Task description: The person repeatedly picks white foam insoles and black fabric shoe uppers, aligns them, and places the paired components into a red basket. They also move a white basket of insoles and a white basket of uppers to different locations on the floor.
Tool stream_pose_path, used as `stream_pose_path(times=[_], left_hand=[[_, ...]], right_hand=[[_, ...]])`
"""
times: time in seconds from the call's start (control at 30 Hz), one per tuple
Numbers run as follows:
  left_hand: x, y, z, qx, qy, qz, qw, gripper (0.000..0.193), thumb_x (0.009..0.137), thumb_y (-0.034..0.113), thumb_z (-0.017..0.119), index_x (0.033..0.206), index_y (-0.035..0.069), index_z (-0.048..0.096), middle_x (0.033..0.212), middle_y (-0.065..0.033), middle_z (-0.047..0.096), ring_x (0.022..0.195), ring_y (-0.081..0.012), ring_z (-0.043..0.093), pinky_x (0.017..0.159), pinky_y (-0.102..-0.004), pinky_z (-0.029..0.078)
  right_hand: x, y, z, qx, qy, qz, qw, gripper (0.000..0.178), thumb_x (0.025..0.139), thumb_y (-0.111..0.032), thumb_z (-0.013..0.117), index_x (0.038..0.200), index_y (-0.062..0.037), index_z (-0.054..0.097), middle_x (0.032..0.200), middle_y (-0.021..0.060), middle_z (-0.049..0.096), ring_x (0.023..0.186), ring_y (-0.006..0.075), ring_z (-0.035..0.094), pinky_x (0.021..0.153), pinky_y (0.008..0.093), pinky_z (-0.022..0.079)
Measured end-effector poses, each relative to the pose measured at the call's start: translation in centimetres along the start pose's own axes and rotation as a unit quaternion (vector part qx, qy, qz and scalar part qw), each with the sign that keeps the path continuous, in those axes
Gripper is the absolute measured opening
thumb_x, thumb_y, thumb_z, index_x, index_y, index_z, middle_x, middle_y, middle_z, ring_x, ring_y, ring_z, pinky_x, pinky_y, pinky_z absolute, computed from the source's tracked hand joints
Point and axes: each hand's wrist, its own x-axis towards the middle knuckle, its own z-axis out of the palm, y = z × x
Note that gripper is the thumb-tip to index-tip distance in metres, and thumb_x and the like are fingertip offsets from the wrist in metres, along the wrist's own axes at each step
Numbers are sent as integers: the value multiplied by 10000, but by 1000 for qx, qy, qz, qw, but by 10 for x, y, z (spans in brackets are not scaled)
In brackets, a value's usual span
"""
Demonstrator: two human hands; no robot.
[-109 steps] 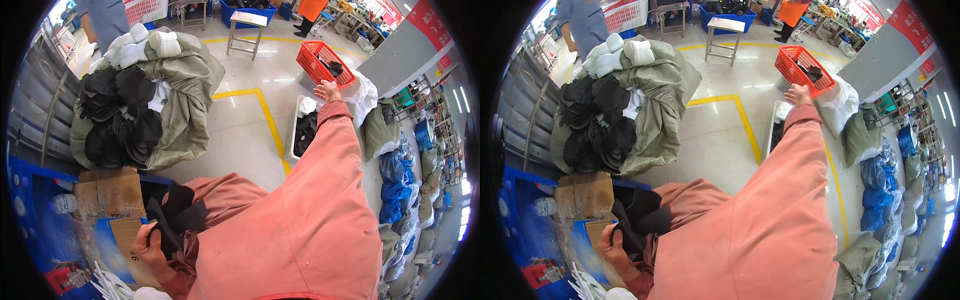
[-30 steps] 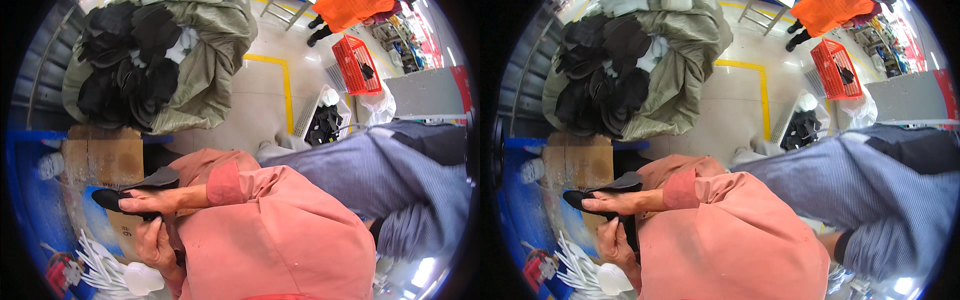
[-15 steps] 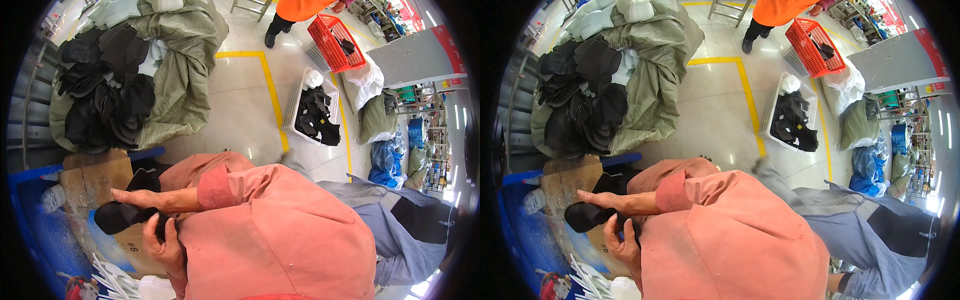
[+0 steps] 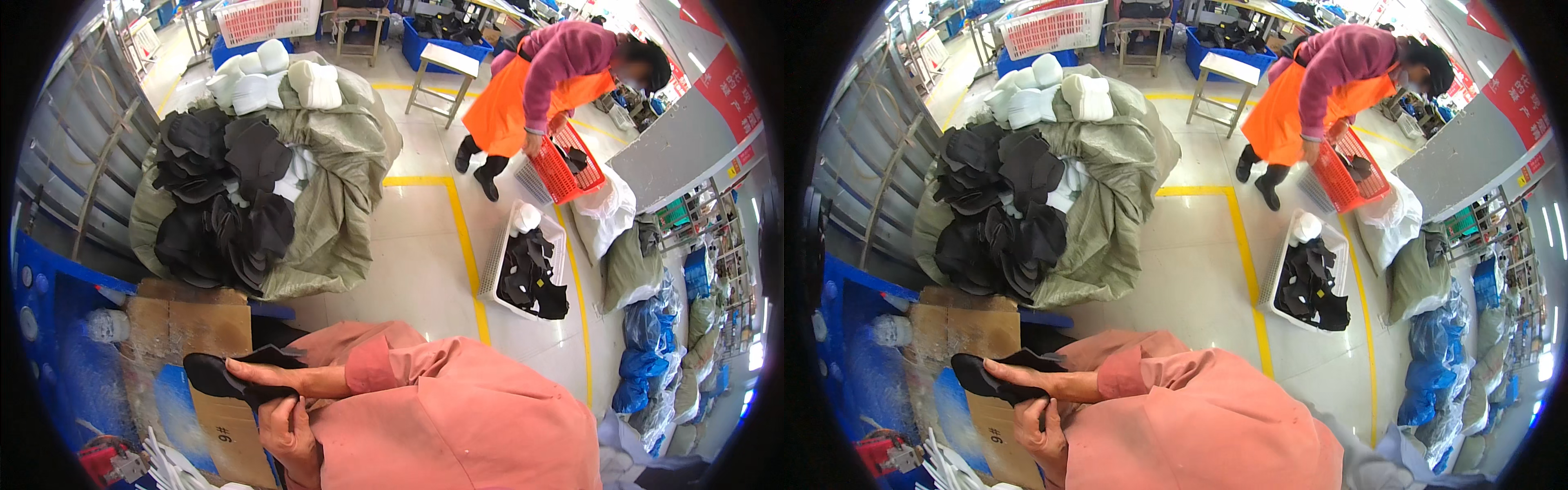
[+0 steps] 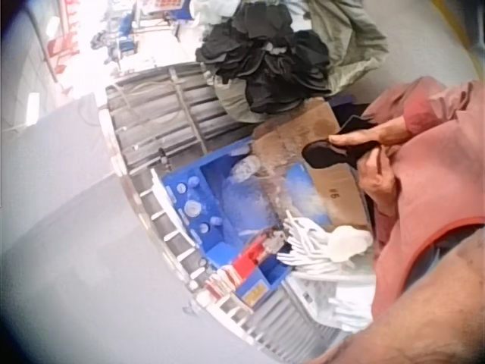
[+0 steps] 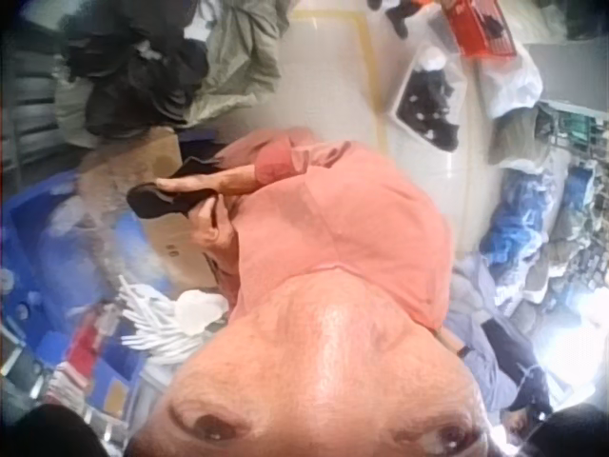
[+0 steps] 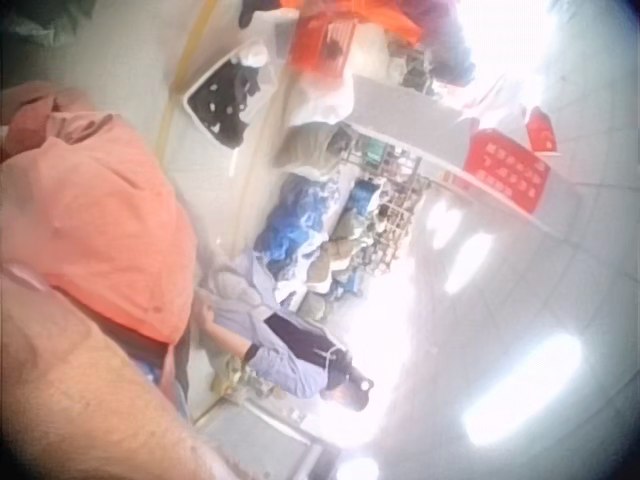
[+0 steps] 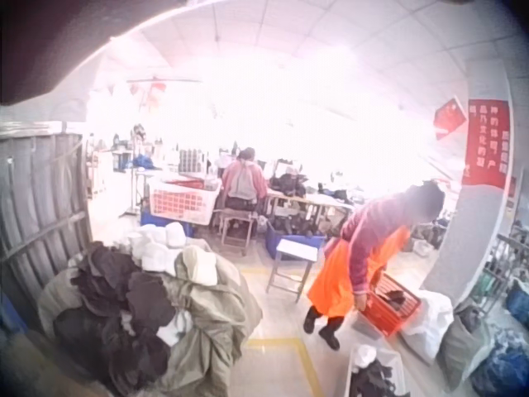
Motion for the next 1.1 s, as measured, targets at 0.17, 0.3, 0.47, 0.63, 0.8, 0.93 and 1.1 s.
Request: stream_pose_path(times=[0.17, 0.3, 0.47, 0.63, 0.8, 0.93, 1.1], left_hand=[[-1, -2, -5, 10, 12, 1, 1000, 137, 878, -17, 727, 991, 12, 655, 902, -150, 646, 795, -318, 639, 719, -392, 500], [-1, -1, -13, 15, -6, -19, 1000, 143, 858, -21, 745, 972, 2, 661, 861, -145, 643, 785, -312, 638, 705, -379, 504], [6, 5, -17, 11, 25, 1, 1000, 174, 834, -12, 781, 965, 20, 671, 862, -141, 651, 767, -312, 639, 682, -383, 511], [-22, 8, -27, 90, 103, -71, 988, 231, 837, 85, 817, 1027, 69, 687, 870, -107, 659, 767, -299, 664, 644, -382, 536], [-54, 2, -27, -19, 234, -100, 967, 280, 857, 68, 795, 1071, 16, 623, 938, -126, 634, 776, -276, 662, 657, -352, 543], [-67, 11, -25, -60, 294, -158, 941, 323, 862, 86, 812, 1106, 9, 614, 973, -113, 641, 805, -213, 682, 682, -304, 559], [-76, 11, -30, 161, 353, -127, 913, 339, 758, 95, 874, 1034, 61, 679, 991, -93, 655, 818, -269, 672, 695, -354, 557]], right_hand=[[-6, -13, 8, 43, -38, 85, 995, 557, 1089, -118, 363, 1618, -99, 188, 1586, 9, 337, 1474, 122, 301, 1202, 239, 217], [12, -18, 8, 49, -56, 97, 993, 536, 1080, -167, 370, 1592, -99, 225, 1546, 13, 366, 1436, 127, 329, 1179, 245, 243], [32, -4, 13, 70, -64, 181, 979, 519, 1070, -229, 379, 1560, -99, 270, 1495, 17, 401, 1387, 134, 364, 1150, 252, 275], [34, 10, 41, 142, -40, 261, 954, 512, 1059, -291, 388, 1527, -99, 316, 1444, 22, 437, 1339, 141, 399, 1120, 259, 307], [38, 13, 47, 146, -22, 293, 945, 516, 1048, -352, 397, 1495, -99, 361, 1393, 26, 473, 1291, 148, 434, 1091, 267, 339], [49, 14, 54, 163, -36, 311, 936, 526, 1039, -402, 404, 1470, -99, 398, 1353, 30, 501, 1253, 154, 461, 1068, 273, 364], [58, 24, 71, 225, -21, 321, 920, 549, 1029, -464, 413, 1437, -98, 443, 1302, 34, 537, 1204, 161, 496, 1038, 280, 396]])
